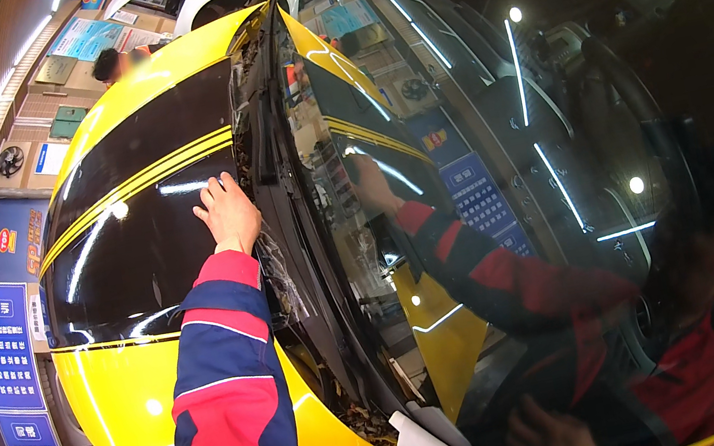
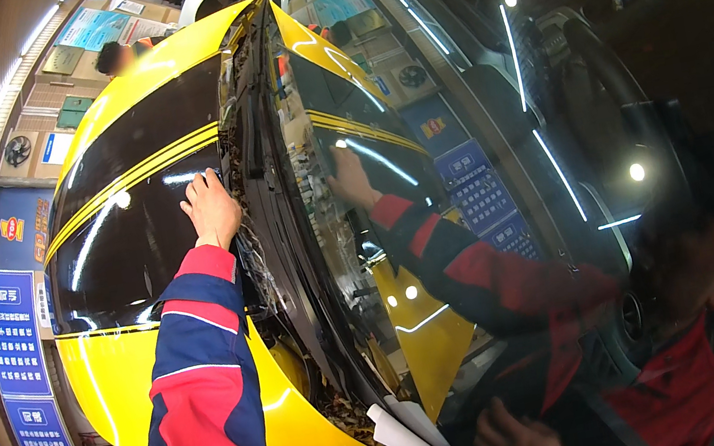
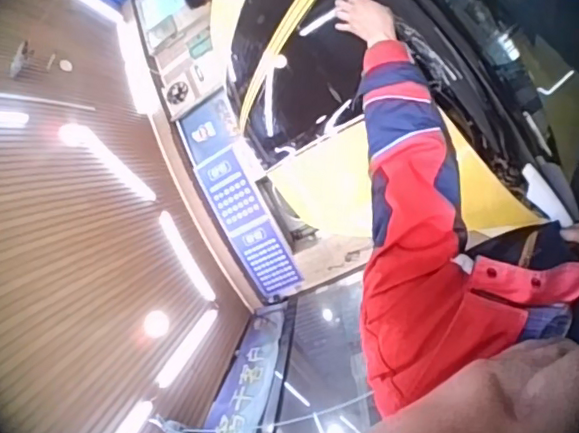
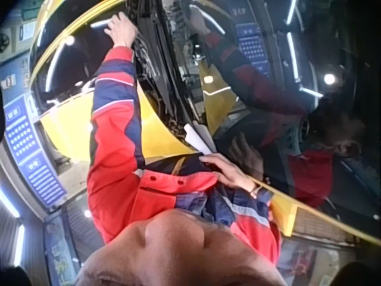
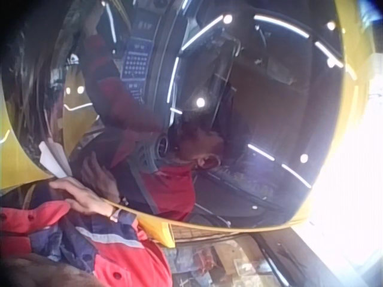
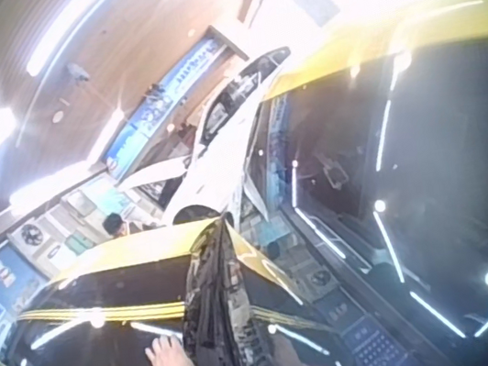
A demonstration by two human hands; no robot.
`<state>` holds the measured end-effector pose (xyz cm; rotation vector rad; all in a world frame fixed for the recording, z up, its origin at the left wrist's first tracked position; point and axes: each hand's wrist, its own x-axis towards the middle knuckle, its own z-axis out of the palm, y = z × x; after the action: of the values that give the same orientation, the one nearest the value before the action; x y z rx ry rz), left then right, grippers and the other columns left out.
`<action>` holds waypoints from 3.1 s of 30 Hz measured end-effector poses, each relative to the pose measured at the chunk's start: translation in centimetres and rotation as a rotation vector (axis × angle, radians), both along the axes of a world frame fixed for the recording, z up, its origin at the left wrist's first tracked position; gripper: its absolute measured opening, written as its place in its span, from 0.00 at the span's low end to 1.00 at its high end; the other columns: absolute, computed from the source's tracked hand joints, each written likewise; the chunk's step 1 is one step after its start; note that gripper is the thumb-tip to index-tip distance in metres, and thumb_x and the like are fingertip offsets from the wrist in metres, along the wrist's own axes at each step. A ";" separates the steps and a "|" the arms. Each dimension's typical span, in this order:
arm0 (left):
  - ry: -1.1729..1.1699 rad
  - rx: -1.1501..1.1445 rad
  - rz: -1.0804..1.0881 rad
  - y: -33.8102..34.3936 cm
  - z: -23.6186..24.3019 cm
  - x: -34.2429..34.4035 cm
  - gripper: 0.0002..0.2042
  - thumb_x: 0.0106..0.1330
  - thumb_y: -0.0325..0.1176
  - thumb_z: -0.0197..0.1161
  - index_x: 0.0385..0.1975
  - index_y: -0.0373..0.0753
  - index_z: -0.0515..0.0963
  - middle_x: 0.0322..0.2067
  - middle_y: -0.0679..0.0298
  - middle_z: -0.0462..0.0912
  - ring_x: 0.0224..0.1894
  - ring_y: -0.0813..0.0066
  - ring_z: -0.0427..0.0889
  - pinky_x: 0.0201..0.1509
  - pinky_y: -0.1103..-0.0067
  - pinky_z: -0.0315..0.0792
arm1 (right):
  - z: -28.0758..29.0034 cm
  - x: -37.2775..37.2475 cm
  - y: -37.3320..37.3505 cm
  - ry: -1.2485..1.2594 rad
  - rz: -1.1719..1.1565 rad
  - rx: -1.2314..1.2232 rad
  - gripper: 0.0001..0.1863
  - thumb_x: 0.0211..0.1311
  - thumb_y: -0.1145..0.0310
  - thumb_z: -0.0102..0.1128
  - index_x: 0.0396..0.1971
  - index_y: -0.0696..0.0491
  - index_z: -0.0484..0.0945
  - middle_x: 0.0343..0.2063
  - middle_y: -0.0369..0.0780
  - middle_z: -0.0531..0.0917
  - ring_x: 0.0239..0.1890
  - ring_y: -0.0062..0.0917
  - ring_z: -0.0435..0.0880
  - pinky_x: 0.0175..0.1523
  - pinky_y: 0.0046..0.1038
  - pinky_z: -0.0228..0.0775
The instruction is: The person applies a black vinyl wrap to the front bumper and hood of a yellow car. They use a blue heat gun to warm the material and a blue squeegee to smooth it, then peel back and reposition sections to conform to the curves.
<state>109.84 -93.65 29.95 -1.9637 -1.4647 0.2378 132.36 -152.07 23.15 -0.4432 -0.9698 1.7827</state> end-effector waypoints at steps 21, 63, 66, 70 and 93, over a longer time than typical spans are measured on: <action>0.074 -0.330 -0.457 -10.1 4.2 -4.9 0.20 0.75 0.34 0.66 0.65 0.39 0.82 0.73 0.51 0.76 0.77 0.48 0.71 0.83 0.53 0.63 | 0.5 0.2 -0.1 -0.015 0.024 -0.053 0.32 0.77 0.78 0.63 0.79 0.56 0.70 0.69 0.47 0.74 0.67 0.36 0.78 0.75 0.35 0.70; -0.341 -0.085 -0.307 -17.3 6.6 -9.3 0.37 0.58 0.36 0.86 0.70 0.38 0.78 0.73 0.50 0.75 0.82 0.47 0.65 0.88 0.47 0.49 | 4.2 1.5 0.7 -0.086 0.210 -0.291 0.34 0.82 0.74 0.66 0.82 0.56 0.64 0.70 0.43 0.73 0.71 0.28 0.77 0.78 0.32 0.69; -0.347 -0.258 -0.104 -15.4 6.8 -8.8 0.42 0.58 0.38 0.88 0.75 0.40 0.76 0.79 0.50 0.70 0.86 0.47 0.58 0.90 0.43 0.39 | 4.3 1.5 0.8 -0.095 0.210 -0.297 0.34 0.81 0.73 0.66 0.82 0.56 0.64 0.71 0.43 0.74 0.71 0.28 0.77 0.78 0.32 0.69; -0.347 -0.278 -0.082 -14.8 6.8 -8.3 0.46 0.54 0.40 0.90 0.76 0.40 0.76 0.80 0.50 0.68 0.86 0.46 0.57 0.90 0.41 0.39 | 4.1 1.6 0.9 -0.136 0.194 -0.240 0.35 0.81 0.72 0.67 0.82 0.56 0.65 0.70 0.44 0.74 0.70 0.29 0.78 0.78 0.33 0.69; -0.234 -0.204 -0.076 -15.7 4.5 -7.1 0.46 0.63 0.40 0.84 0.81 0.40 0.68 0.83 0.42 0.61 0.88 0.42 0.52 0.89 0.40 0.37 | 3.9 2.1 1.3 -0.129 0.271 -0.078 0.36 0.81 0.70 0.67 0.83 0.56 0.63 0.70 0.45 0.73 0.70 0.31 0.77 0.79 0.34 0.68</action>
<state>102.70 -109.38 34.42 -2.2700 -1.5595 0.1311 134.49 -150.75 27.07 -0.4999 -1.0938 2.0617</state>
